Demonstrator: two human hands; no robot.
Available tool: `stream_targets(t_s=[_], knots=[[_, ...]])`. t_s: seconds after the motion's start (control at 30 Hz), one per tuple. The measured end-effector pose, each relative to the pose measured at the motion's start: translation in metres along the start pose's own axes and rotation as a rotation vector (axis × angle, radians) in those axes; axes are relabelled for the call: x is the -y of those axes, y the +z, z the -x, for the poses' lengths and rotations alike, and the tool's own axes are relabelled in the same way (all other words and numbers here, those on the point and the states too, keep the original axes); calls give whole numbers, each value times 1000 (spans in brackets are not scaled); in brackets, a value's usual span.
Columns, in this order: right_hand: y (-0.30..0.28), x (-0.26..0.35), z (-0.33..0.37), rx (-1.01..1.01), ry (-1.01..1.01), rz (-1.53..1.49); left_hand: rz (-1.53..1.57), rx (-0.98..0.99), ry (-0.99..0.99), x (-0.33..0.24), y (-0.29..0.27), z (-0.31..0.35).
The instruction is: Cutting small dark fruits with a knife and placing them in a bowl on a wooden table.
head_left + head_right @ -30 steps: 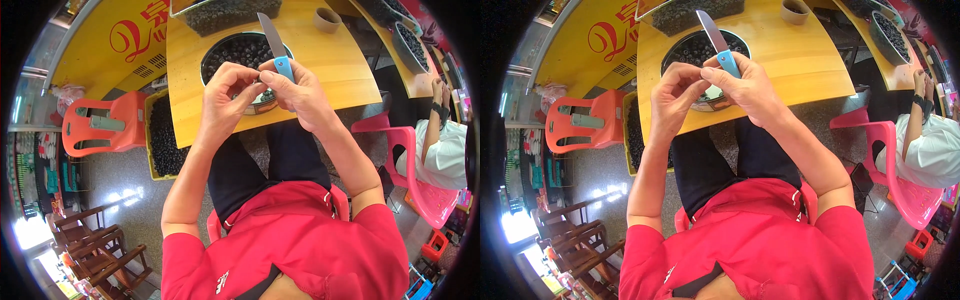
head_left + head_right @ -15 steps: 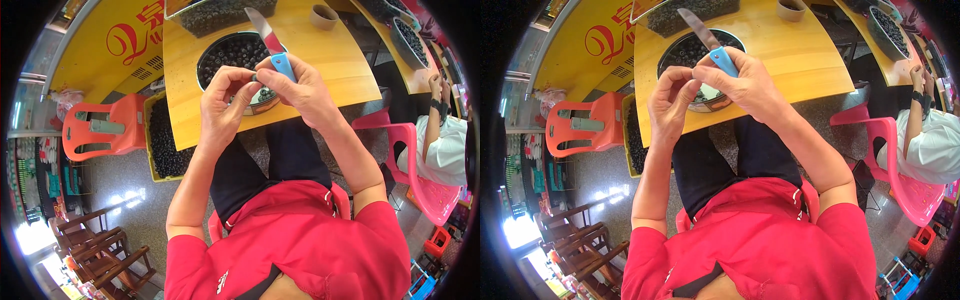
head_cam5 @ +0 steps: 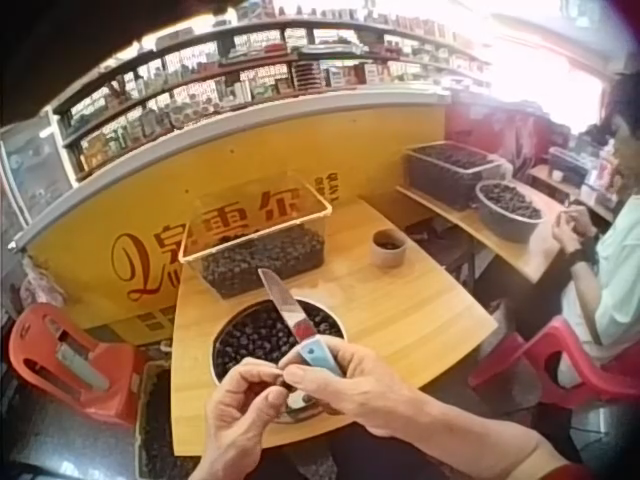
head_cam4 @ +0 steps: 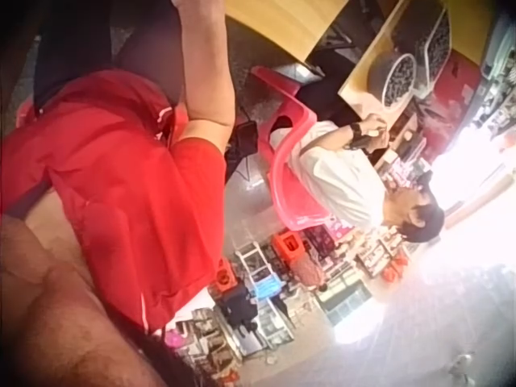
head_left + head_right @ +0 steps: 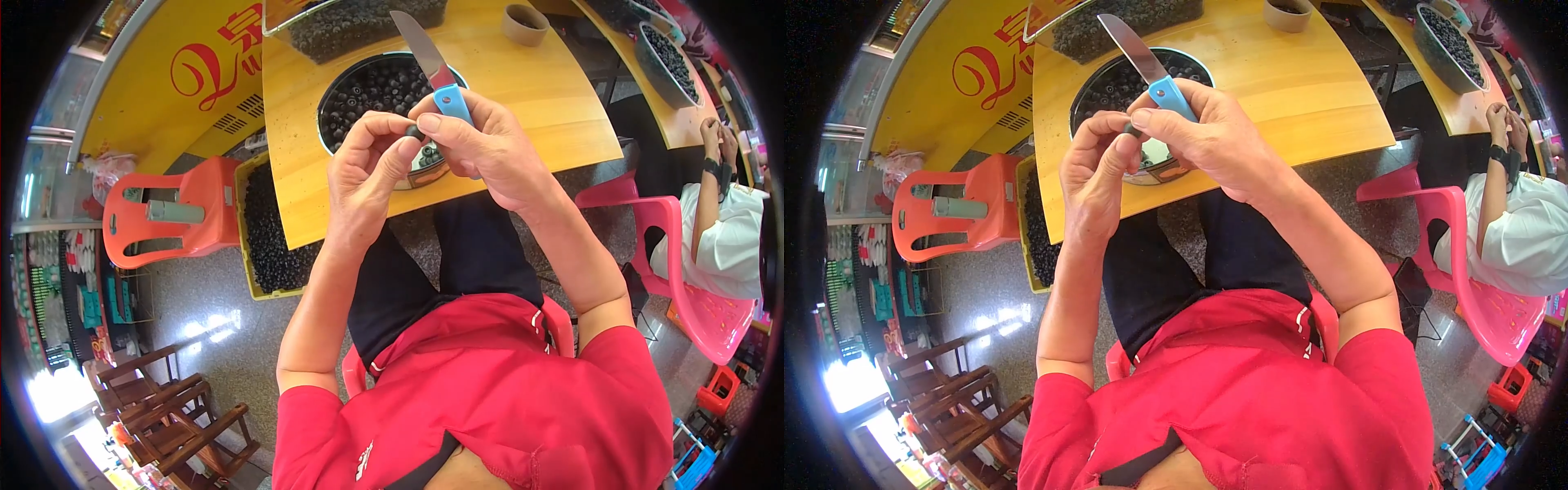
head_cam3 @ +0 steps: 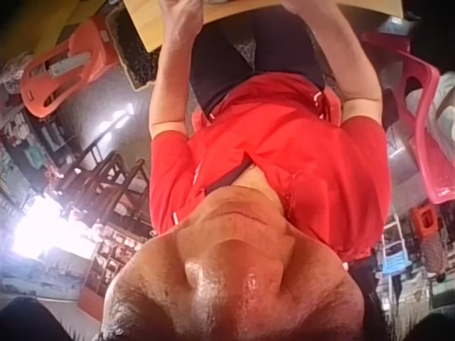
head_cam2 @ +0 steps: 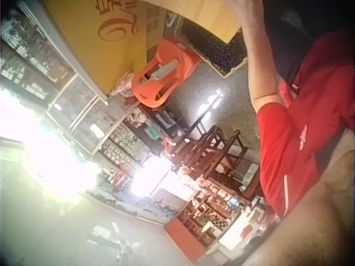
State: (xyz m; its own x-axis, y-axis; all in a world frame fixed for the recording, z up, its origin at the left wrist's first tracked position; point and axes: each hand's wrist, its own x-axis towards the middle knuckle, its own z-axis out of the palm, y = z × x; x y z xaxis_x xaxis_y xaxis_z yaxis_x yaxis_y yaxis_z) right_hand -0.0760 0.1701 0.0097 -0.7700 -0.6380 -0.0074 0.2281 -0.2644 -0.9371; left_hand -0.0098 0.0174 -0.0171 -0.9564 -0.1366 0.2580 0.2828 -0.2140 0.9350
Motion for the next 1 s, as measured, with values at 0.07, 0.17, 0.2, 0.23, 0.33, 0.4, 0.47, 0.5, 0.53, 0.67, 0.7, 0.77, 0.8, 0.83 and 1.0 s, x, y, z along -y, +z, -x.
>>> stream_targets(t_s=[0.07, 0.17, 0.2, 0.23, 0.33, 0.4, 0.47, 0.5, 0.53, 0.67, 0.7, 0.77, 0.8, 0.83, 1.0], knots=[[0, 1, 0, -3, -8, 0, 25, -2, -10, 1, 0, 0], [-4, 0, 0, 52, -39, 10, 70, -4, -26, 3, 1, 0], [-5, -7, -2, 6, -170, 165, 86, -6, -33, 4, 0, 0], [-6, -11, -3, -40, -302, 320, 85, -7, -33, 5, -1, 0], [-14, -9, 0, -27, -585, 836, 110, -30, -21, 6, -5, 0], [-18, -12, -2, -19, -723, 925, 98, -36, -38, 6, -7, 0], [-20, -14, -1, 2, -738, 1062, 113, -47, -29, 6, -5, 0], [-21, -14, -1, 1, -739, 1061, 124, -58, -17, 5, -4, 0], [-21, -15, -1, -7, -765, 1079, 122, -57, -17, 5, -5, 0], [-24, -15, 0, -13, -791, 1137, 131, -6, -17, 9, -9, 0], [-24, -14, 0, -14, -790, 1138, 142, 0, -20, 10, -10, -1], [-24, -14, -1, -10, -781, 1136, 123, 1, -3, 9, -9, -1], [-24, -13, -1, -11, -781, 1136, 102, 2, 16, 8, -8, -1], [-24, -13, -1, -9, -779, 1143, 102, 2, 16, 7, -8, -2], [-24, -13, -2, -34, -765, 1176, 88, 20, 48, 3, -8, -3]])
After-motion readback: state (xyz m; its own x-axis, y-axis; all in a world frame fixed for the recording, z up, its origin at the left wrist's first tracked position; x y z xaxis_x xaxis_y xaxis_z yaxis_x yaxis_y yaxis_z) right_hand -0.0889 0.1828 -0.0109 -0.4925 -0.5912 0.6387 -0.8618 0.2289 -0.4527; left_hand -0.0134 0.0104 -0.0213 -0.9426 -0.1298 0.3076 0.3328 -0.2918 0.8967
